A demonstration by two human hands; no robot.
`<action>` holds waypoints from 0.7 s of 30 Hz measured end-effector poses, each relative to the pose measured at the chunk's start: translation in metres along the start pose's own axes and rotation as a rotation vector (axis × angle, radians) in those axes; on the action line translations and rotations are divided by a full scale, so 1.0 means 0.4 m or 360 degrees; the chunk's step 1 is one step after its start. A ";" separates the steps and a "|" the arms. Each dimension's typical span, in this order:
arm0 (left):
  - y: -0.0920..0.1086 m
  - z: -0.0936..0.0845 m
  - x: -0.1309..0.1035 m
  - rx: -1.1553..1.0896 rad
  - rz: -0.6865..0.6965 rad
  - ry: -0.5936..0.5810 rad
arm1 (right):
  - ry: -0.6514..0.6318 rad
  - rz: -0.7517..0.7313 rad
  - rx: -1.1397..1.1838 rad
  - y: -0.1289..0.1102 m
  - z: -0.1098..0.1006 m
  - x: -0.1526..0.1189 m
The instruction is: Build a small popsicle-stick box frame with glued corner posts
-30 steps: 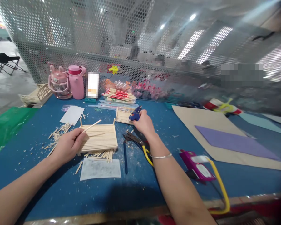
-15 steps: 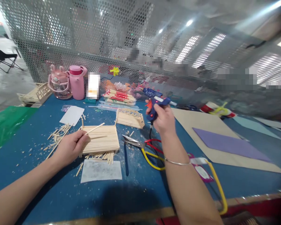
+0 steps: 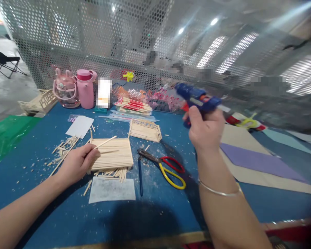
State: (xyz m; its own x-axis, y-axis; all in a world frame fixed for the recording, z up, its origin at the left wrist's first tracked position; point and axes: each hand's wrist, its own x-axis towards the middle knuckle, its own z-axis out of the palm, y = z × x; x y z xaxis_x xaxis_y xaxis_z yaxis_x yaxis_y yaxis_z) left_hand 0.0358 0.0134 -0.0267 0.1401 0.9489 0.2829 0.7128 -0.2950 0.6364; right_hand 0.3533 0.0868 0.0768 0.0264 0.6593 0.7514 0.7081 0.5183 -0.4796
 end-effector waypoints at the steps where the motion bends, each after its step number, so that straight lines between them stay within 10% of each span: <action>1: 0.001 0.000 0.000 -0.0009 -0.0002 -0.0003 | -0.0151 0.0109 0.0122 -0.006 0.004 -0.013; 7: 0.006 -0.005 -0.001 -0.0025 0.0000 -0.0023 | -0.0856 0.0228 0.0116 -0.066 0.016 -0.076; 21: 0.002 -0.006 0.002 -0.0028 0.0006 -0.0059 | -0.0882 -0.0004 -0.0378 -0.123 0.030 -0.079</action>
State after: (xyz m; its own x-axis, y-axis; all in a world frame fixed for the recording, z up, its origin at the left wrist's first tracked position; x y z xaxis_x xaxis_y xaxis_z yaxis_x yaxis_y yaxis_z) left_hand 0.0349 0.0136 -0.0242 0.1684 0.9511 0.2590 0.6998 -0.3004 0.6481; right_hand 0.3091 0.0472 0.0713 -0.3022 0.8769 0.3739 0.8475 0.4267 -0.3157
